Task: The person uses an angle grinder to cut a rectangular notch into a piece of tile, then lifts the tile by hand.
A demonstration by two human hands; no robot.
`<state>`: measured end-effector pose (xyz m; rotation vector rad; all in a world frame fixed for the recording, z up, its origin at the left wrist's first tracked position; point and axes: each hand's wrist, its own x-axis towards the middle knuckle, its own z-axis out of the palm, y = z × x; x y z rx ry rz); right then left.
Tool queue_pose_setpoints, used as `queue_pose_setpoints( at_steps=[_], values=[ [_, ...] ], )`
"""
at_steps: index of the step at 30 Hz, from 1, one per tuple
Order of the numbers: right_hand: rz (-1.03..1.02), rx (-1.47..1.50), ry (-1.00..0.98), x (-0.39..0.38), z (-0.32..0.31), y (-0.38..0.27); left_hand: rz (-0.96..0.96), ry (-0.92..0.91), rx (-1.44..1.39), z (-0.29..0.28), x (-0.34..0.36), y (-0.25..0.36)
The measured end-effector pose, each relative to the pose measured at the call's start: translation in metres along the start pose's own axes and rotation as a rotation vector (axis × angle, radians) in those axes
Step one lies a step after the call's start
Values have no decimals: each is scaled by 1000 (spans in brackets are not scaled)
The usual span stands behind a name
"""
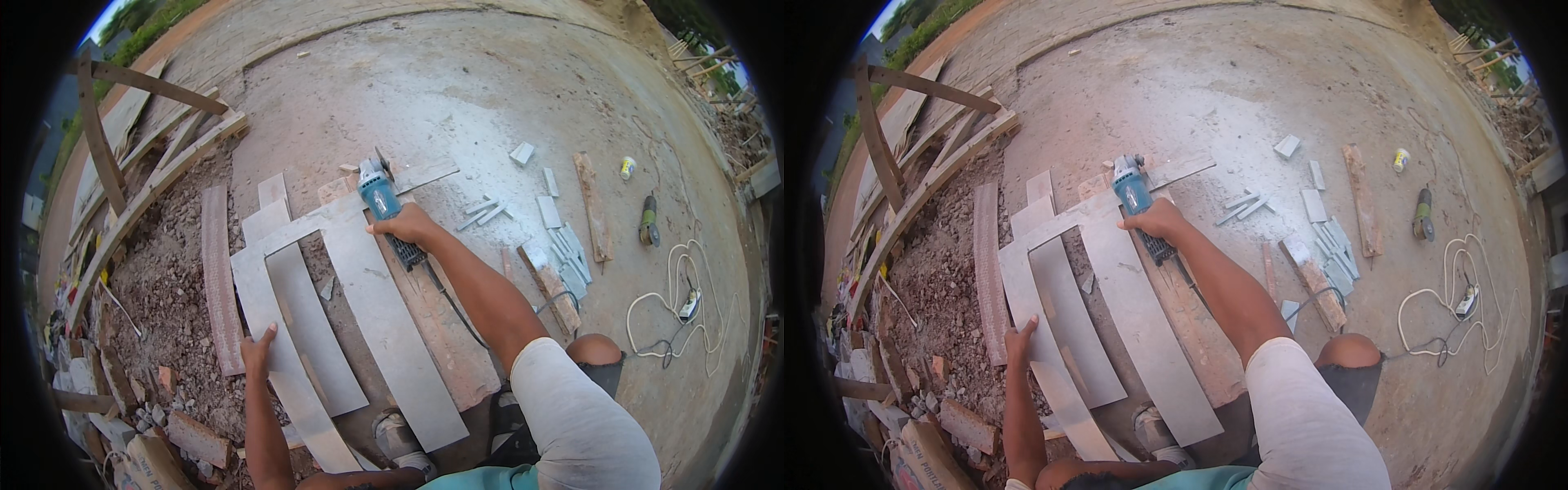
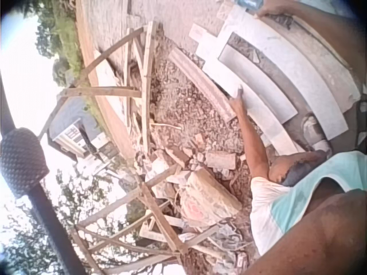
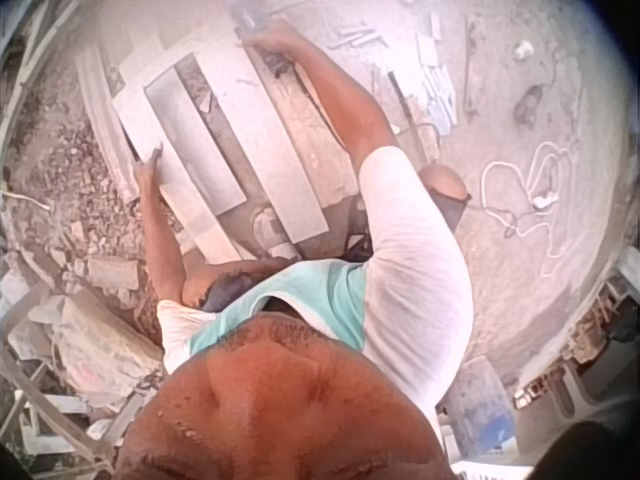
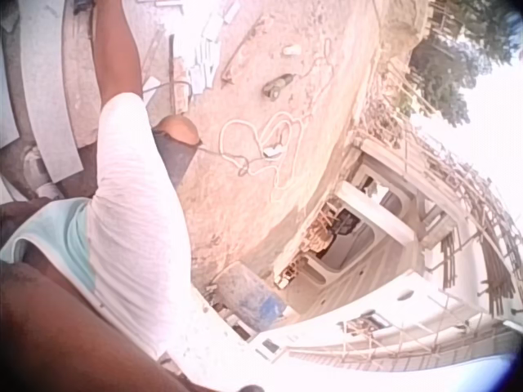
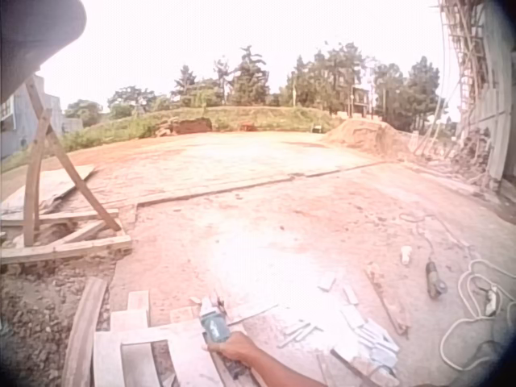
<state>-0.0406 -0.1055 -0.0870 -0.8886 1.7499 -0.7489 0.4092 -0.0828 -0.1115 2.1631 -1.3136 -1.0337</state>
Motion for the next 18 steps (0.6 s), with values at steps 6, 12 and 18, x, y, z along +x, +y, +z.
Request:
queue_pose_setpoints(
  at_steps=[6,12,18],
  values=[
    [4,-10,-17,-3,-2,1,17,-2,-19,0,2,-3],
    [3,-11,-6,-5,-3,4,-24,-28,-28,0,-2,4],
    [-3,-4,-6,-5,-1,5,-20,-9,-27,0,4,-5]
  ],
)
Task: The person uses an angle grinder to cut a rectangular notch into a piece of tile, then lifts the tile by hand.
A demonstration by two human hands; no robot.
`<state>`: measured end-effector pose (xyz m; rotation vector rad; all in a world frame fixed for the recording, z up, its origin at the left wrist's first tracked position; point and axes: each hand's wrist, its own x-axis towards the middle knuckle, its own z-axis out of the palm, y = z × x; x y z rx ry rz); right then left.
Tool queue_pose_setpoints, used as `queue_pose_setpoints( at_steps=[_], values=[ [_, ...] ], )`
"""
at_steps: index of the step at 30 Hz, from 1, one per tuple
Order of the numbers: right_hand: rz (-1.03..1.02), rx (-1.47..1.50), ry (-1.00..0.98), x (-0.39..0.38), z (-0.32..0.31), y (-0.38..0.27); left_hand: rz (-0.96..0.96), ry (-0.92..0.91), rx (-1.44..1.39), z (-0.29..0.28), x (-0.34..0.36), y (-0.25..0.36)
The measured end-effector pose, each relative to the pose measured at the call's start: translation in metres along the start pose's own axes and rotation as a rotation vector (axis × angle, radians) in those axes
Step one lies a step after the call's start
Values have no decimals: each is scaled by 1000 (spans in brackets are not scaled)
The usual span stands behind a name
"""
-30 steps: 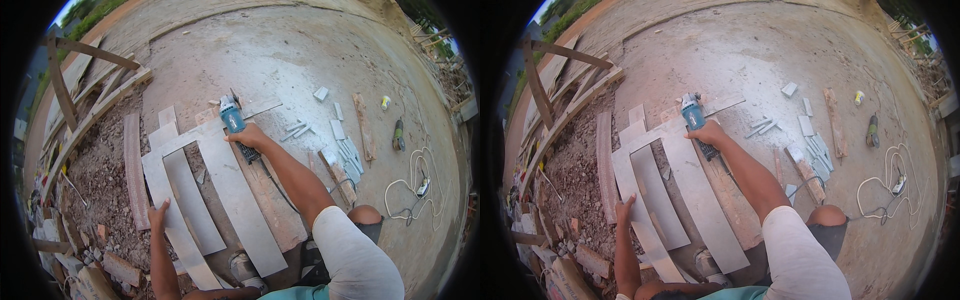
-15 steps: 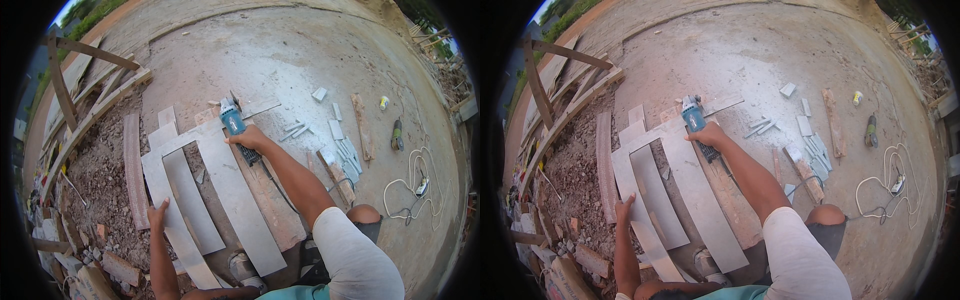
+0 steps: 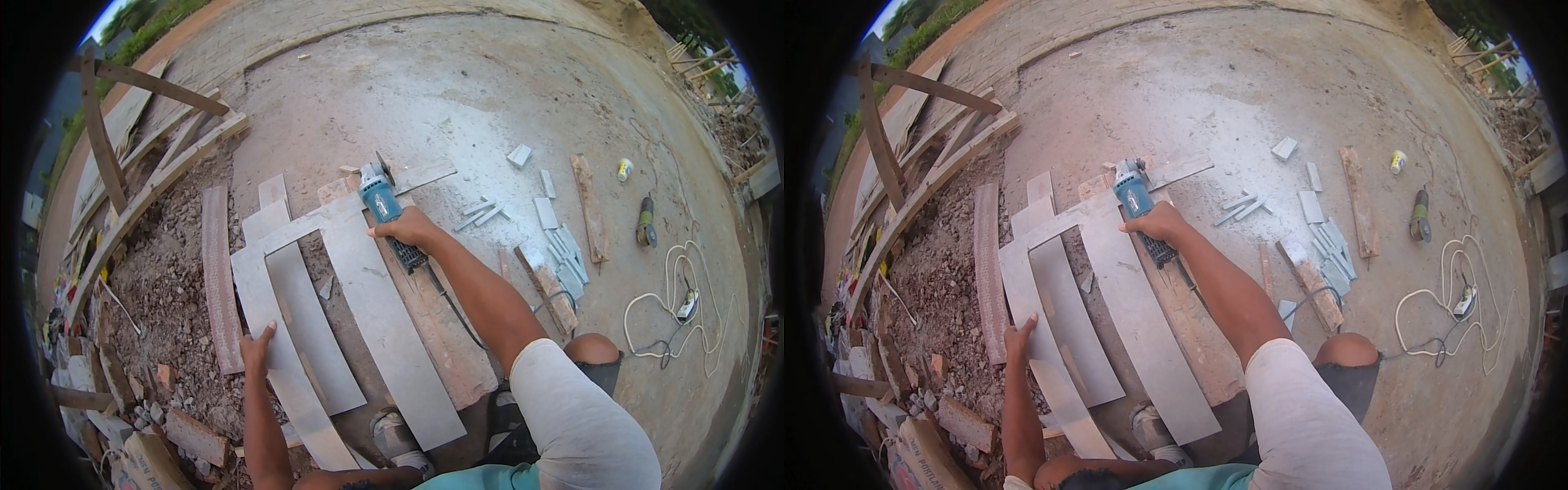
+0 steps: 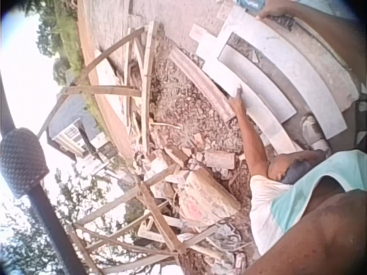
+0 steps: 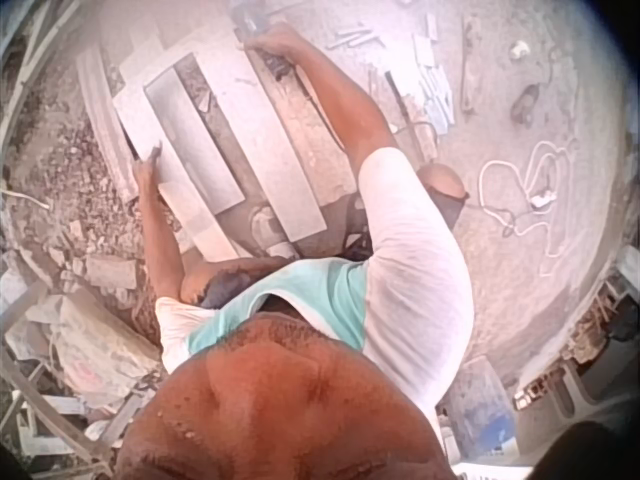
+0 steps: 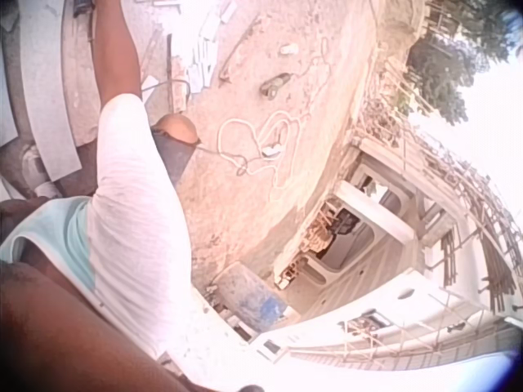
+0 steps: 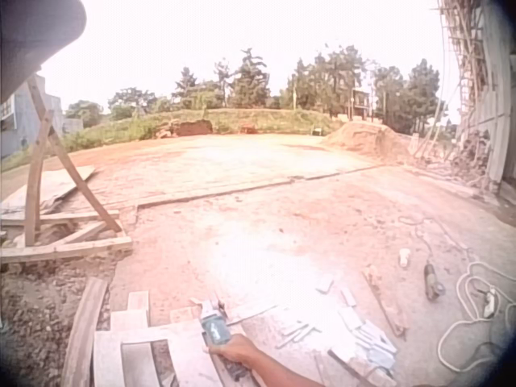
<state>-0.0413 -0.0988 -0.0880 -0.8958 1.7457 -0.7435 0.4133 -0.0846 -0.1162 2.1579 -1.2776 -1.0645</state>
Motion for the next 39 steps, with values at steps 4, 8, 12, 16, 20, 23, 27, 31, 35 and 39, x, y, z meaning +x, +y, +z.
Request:
queue_pose_setpoints(
  at_steps=[4,8,12,16,20,23,27,31,35,39],
  values=[
    [6,-28,4,-1,-1,1,9,-8,2,0,-5,6],
    [6,-17,-2,2,-2,6,-4,-8,7,2,-7,10],
    [13,-32,-12,-3,-1,2,-11,-2,0,0,-1,1],
    [15,-43,-4,-2,-1,3,-7,8,3,0,3,-2],
    [20,-41,-11,-1,-4,5,-8,-26,-27,3,-2,5],
    [45,-16,-54,-7,-5,2,-17,-23,-29,1,-3,5],
    [44,-19,-46,-11,-3,2,-10,-13,-12,-2,3,-2],
    [58,-23,-50,-13,-5,1,-4,-4,-14,-1,0,0],
    [57,-30,-41,-8,-7,7,4,-25,-12,5,-8,12],
    [55,-28,-54,-10,-4,2,-9,-3,8,-2,-2,4]
  ],
)
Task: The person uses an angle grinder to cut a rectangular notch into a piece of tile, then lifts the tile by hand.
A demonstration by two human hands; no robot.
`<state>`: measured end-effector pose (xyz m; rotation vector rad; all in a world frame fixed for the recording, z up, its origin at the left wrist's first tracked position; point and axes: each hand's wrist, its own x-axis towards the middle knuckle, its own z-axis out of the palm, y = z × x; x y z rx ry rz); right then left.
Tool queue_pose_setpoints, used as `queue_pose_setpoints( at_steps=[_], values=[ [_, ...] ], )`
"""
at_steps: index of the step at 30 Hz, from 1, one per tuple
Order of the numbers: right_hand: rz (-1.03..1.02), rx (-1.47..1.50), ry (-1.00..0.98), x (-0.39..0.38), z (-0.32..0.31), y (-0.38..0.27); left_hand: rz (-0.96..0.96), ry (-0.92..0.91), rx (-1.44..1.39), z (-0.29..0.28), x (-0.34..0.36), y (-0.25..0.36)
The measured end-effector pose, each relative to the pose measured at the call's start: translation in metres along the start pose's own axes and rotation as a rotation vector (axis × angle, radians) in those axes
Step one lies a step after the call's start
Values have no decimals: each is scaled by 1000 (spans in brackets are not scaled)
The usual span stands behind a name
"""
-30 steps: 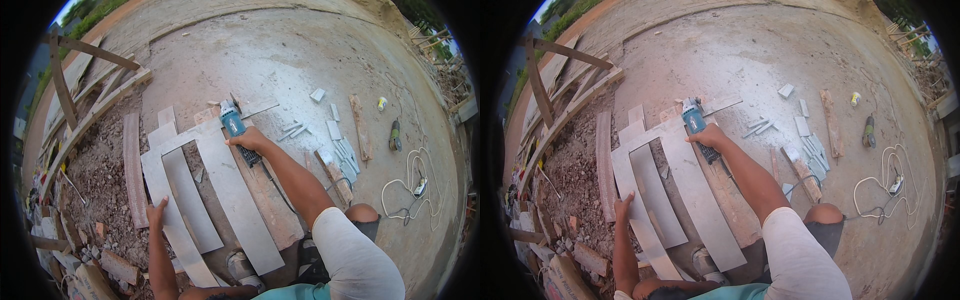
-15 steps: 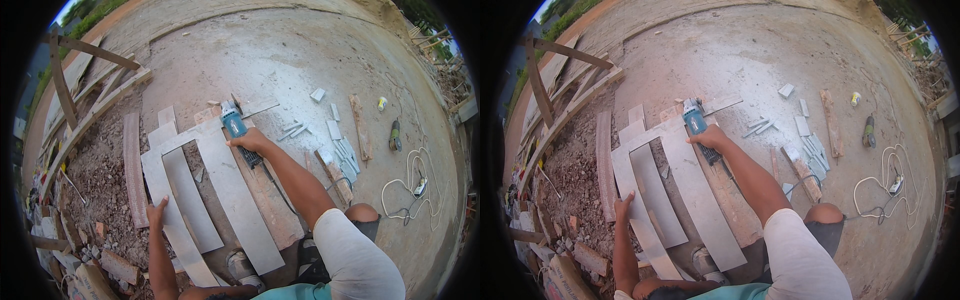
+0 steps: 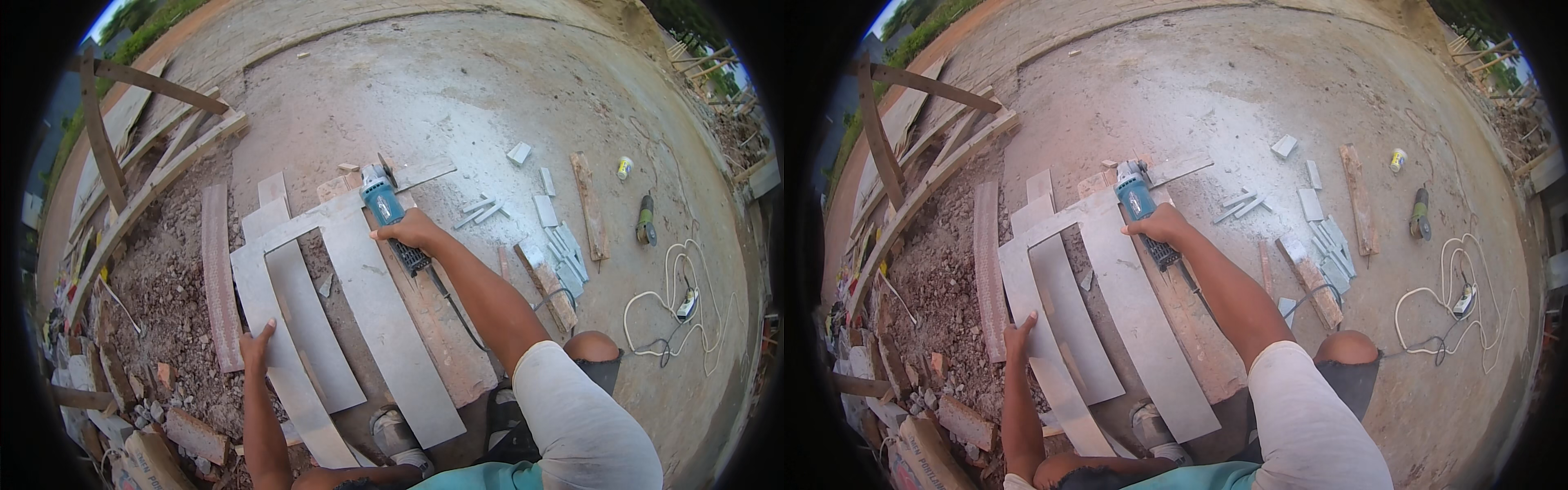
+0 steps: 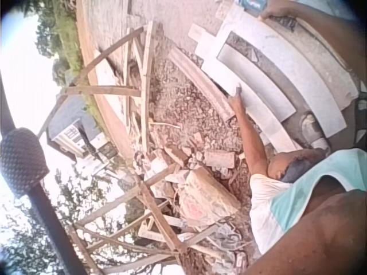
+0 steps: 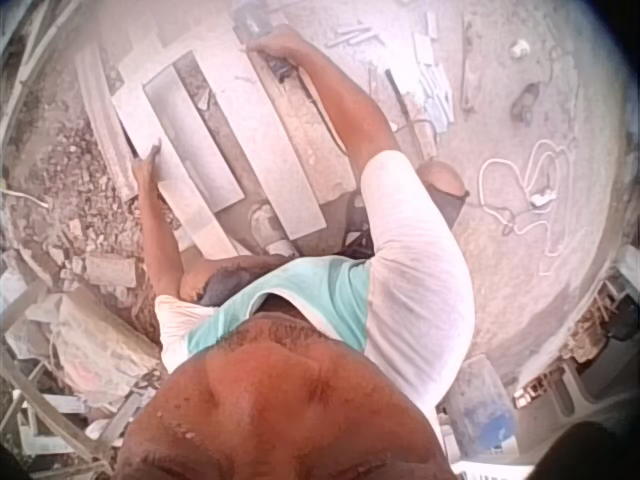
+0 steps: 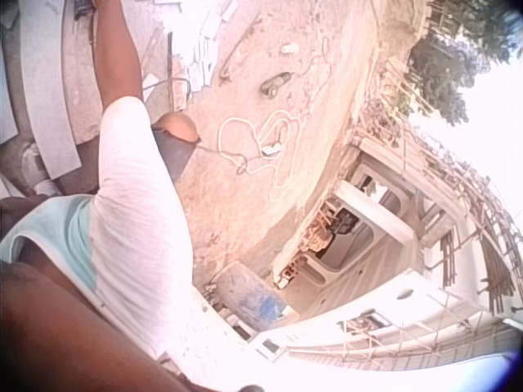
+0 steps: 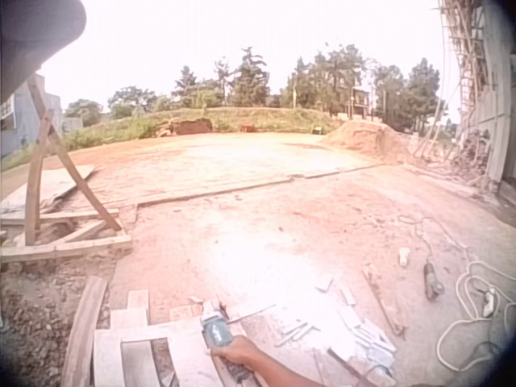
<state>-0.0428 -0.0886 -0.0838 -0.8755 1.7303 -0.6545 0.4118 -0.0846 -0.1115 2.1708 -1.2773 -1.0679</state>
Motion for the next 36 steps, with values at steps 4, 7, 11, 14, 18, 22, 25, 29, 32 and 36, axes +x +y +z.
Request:
queue_pose_setpoints(
  at_steps=[4,7,11,14,18,22,25,29,32,36],
  values=[
    [-2,2,1,2,-1,2,-1,-3,-4,2,-1,2],
    [-9,17,-6,5,-2,5,-2,-12,-3,3,-1,4],
    [-4,20,-6,4,-2,5,5,-9,-9,2,0,1],
    [7,11,2,-3,-1,2,3,-23,-16,3,1,0],
    [13,14,1,-6,-1,1,1,13,7,1,9,-10],
    [17,10,8,-9,-1,0,-10,-3,7,1,10,-10],
    [5,-4,21,-10,-2,-2,0,-10,2,2,8,-7],
    [-5,4,28,-9,-2,-2,0,2,22,1,3,-3],
    [1,21,21,-8,-4,1,-15,-4,39,5,-3,6],
    [-1,7,6,-5,-2,2,-23,-4,19,0,9,-8]
  ],
)
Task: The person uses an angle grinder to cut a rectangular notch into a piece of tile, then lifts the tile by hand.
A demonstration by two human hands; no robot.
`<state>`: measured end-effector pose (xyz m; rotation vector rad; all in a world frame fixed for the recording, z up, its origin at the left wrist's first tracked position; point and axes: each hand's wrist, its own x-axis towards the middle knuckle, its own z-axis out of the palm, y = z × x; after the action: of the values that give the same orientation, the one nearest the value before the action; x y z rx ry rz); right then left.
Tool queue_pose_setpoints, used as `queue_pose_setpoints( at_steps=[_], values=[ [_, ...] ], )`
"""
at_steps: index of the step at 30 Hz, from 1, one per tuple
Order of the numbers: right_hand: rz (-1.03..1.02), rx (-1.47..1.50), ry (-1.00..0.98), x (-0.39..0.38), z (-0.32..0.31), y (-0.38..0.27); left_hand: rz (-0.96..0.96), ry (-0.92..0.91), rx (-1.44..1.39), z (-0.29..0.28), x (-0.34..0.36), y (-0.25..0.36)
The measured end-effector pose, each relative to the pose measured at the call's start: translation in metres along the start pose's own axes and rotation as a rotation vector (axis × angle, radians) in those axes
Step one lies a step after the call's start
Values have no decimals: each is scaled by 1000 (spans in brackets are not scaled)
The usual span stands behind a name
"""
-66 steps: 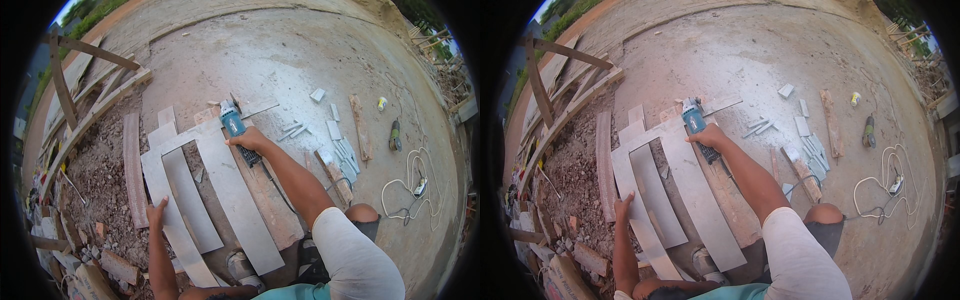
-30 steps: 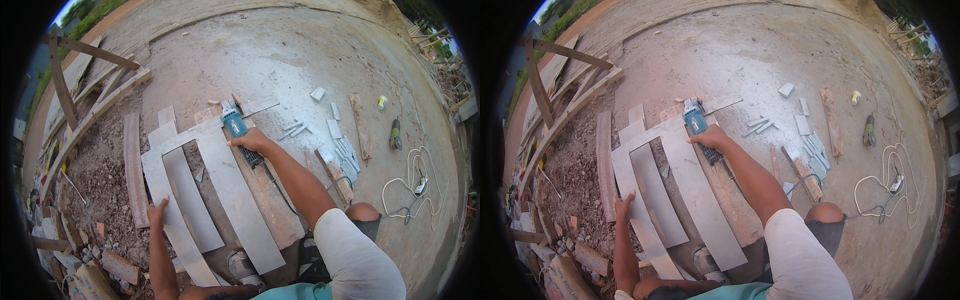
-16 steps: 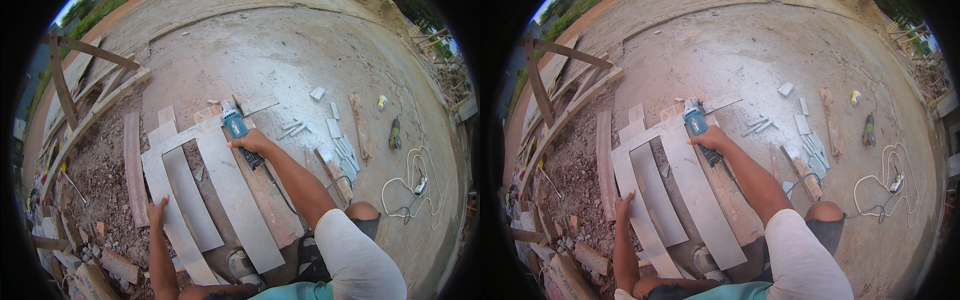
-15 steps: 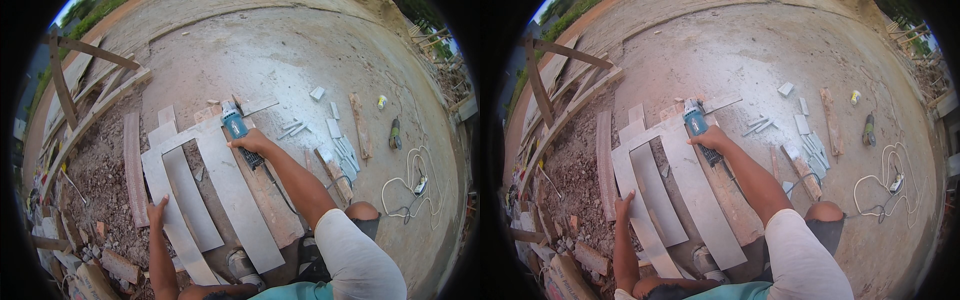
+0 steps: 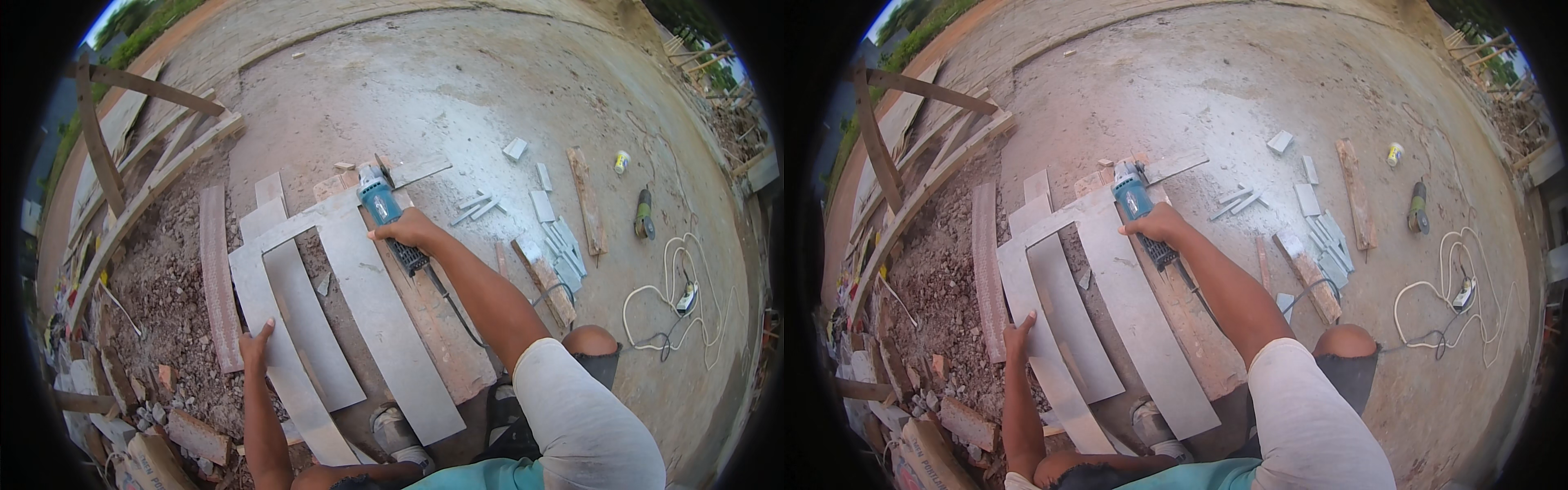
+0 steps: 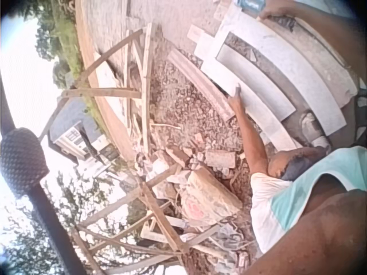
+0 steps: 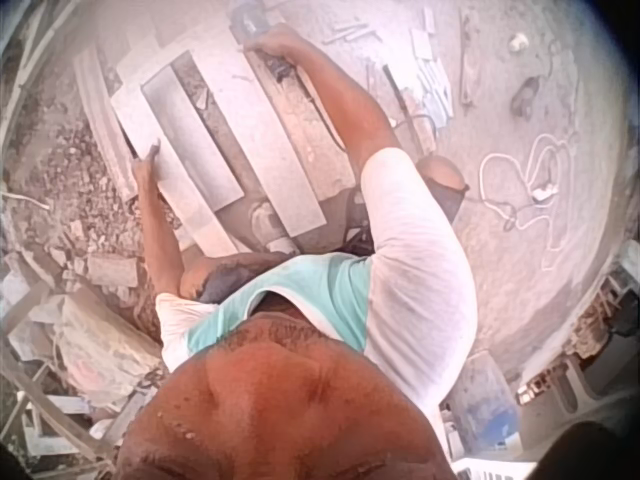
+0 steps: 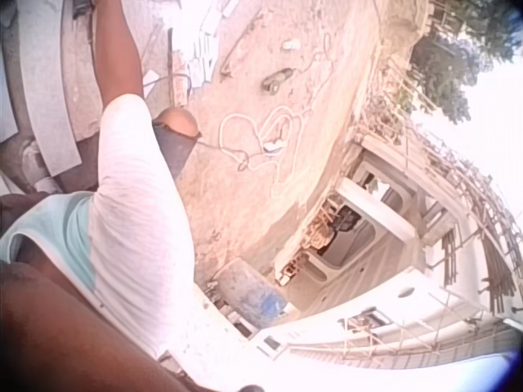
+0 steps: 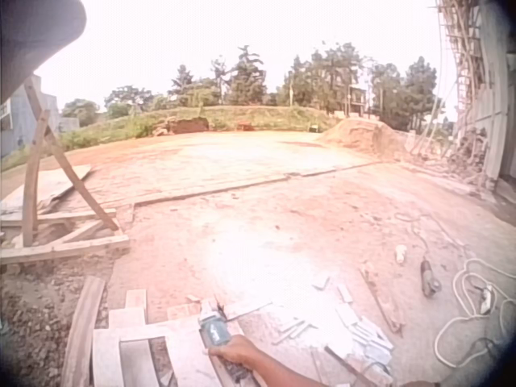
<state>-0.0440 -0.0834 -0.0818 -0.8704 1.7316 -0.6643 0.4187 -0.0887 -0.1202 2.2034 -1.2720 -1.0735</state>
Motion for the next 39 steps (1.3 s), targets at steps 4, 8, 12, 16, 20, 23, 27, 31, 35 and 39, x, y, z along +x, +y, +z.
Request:
queue_pose_setpoints(
  at_steps=[4,8,12,16,20,23,27,31,35,39],
  values=[
    [14,-1,-12,-6,0,-2,1,-2,-16,1,0,-2],
    [5,21,-9,-6,-1,1,3,-20,-20,2,-7,7],
    [12,3,-17,-6,-1,1,2,-5,4,1,-12,13],
    [7,10,-19,-4,-1,2,7,9,17,1,-12,13],
    [9,-11,-5,-3,-1,1,83,26,-2,3,-12,7],
    [23,-1,-14,-4,-2,1,60,34,38,4,-7,7],
    [25,27,-24,-6,-1,0,82,38,11,2,1,-4],
    [18,33,-9,-8,0,3,88,43,1,5,0,-3],
    [10,46,-1,-7,3,6,94,36,-8,3,0,-3],
    [-12,47,16,-10,4,9,71,7,3,2,-10,8]
  ],
)
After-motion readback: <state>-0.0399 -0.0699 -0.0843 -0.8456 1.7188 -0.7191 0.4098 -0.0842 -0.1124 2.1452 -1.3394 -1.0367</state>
